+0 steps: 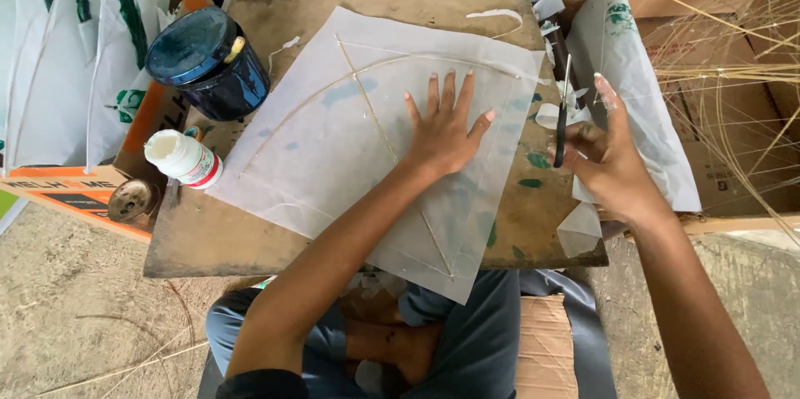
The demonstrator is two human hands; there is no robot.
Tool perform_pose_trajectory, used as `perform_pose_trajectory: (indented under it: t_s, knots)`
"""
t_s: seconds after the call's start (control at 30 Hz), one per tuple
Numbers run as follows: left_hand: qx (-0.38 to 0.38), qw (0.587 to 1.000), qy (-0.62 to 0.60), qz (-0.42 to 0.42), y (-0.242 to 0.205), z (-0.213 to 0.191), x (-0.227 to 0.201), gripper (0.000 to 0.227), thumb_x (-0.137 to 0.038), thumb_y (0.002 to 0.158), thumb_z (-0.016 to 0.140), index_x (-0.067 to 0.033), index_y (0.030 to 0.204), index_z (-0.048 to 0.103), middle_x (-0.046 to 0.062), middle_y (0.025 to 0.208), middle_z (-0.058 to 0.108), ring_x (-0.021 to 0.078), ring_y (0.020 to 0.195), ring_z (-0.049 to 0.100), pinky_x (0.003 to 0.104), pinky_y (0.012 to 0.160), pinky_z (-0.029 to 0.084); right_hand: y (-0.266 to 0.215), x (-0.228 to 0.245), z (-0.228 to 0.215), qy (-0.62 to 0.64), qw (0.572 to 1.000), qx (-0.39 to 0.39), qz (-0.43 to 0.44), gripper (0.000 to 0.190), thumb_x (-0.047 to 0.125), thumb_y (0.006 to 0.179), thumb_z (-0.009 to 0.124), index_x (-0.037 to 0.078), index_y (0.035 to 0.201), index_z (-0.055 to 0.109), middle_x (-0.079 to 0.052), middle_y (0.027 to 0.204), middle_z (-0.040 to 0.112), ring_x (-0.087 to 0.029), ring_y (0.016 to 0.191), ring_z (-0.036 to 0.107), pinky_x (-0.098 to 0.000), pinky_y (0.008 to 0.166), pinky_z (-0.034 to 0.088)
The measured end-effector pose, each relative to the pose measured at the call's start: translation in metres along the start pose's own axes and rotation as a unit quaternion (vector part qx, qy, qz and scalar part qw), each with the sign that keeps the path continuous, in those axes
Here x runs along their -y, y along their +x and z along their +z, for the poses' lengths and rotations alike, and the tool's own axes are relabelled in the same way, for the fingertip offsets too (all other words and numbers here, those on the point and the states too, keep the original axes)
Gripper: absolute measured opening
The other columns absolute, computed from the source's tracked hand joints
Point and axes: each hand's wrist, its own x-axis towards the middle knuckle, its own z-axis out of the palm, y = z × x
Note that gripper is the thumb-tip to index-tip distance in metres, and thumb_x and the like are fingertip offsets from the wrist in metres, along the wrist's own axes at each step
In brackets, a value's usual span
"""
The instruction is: A person is using scissors to trim excess paper from around a kite frame that has been glued to a sheet.
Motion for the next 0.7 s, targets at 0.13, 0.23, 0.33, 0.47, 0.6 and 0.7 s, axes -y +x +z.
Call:
perform_pose_trajectory:
  t_s: [0.13, 0.23, 0.33, 0.47, 0.6, 0.7]
  knots:
    - [0.035, 0.999, 0.030, 0.004, -0.017, -0.008, -0.008, 0.075, -0.058, 0.106, 0.025, -0.0142, 0.165, 0.009, 0.024, 0.169, 0.013, 0.0409, 0.158, 0.002, 0.076, 0.114, -0.015, 0.000, -0.005, 0.016, -0.003, 0.996, 0.042, -0.076, 0.097, -0.008, 0.086, 0.062, 0.014, 0.162, 0.005, -0.026, 0.100, 0.056, -0.042, 0.092, 0.063, -0.0474, 0.080, 0.053]
    - [0.057, 0.998, 0.025, 0.019, -0.018, -0.007, -0.010, 0.073, -0.057, 0.106, 0.021, -0.0172, 0.165, 0.006, 0.020, 0.170, 0.012, 0.0375, 0.158, 0.001, 0.073, 0.114, -0.018, 0.004, -0.020, 0.019, 0.084, 0.994, 0.045, -0.058, 0.090, -0.001, 0.086, 0.065, 0.017, 0.159, 0.015, -0.021, 0.103, 0.052, -0.036, 0.101, 0.059, -0.0469, 0.088, 0.049]
    - [0.058, 0.997, 0.034, 0.031, -0.018, -0.002, -0.007, 0.073, -0.058, 0.106, 0.023, -0.0184, 0.165, 0.006, 0.019, 0.170, 0.013, 0.0363, 0.158, 0.005, 0.073, 0.116, -0.016, 0.007, -0.020, 0.024, 0.083, 0.995, 0.035, -0.047, 0.093, -0.002, 0.081, 0.070, 0.012, 0.158, 0.020, -0.026, 0.109, 0.050, -0.039, 0.105, 0.057, -0.0490, 0.091, 0.047]
    - [0.080, 0.994, 0.049, 0.057, -0.022, -0.004, -0.014, 0.075, -0.058, 0.104, 0.026, -0.0181, 0.165, 0.008, 0.018, 0.170, 0.014, 0.0362, 0.158, 0.007, 0.073, 0.117, -0.014, 0.003, -0.016, 0.034, 0.147, 0.985, 0.062, -0.067, 0.091, 0.000, 0.083, 0.067, 0.017, 0.159, 0.020, -0.022, 0.107, 0.052, -0.036, 0.107, 0.059, -0.0485, 0.092, 0.049]
    - [0.074, 0.991, 0.079, 0.078, -0.025, 0.010, -0.015, 0.073, -0.053, 0.105, 0.032, -0.0174, 0.165, 0.010, 0.018, 0.170, 0.017, 0.0365, 0.158, 0.010, 0.074, 0.118, -0.010, -0.005, -0.011, 0.043, 0.205, 0.970, 0.085, -0.102, 0.084, 0.003, 0.085, 0.067, 0.018, 0.155, 0.024, -0.020, 0.106, 0.051, -0.031, 0.110, 0.057, -0.0472, 0.097, 0.046]
    - [0.085, 0.992, 0.049, 0.083, -0.023, 0.009, -0.019, 0.073, -0.049, 0.104, 0.033, -0.0175, 0.165, 0.009, 0.018, 0.171, 0.016, 0.0368, 0.158, 0.010, 0.075, 0.115, -0.014, -0.006, -0.012, 0.045, 0.212, 0.967, 0.087, -0.112, 0.086, 0.003, 0.085, 0.066, 0.020, 0.156, 0.023, -0.019, 0.107, 0.051, -0.031, 0.113, 0.056, -0.0482, 0.098, 0.045]
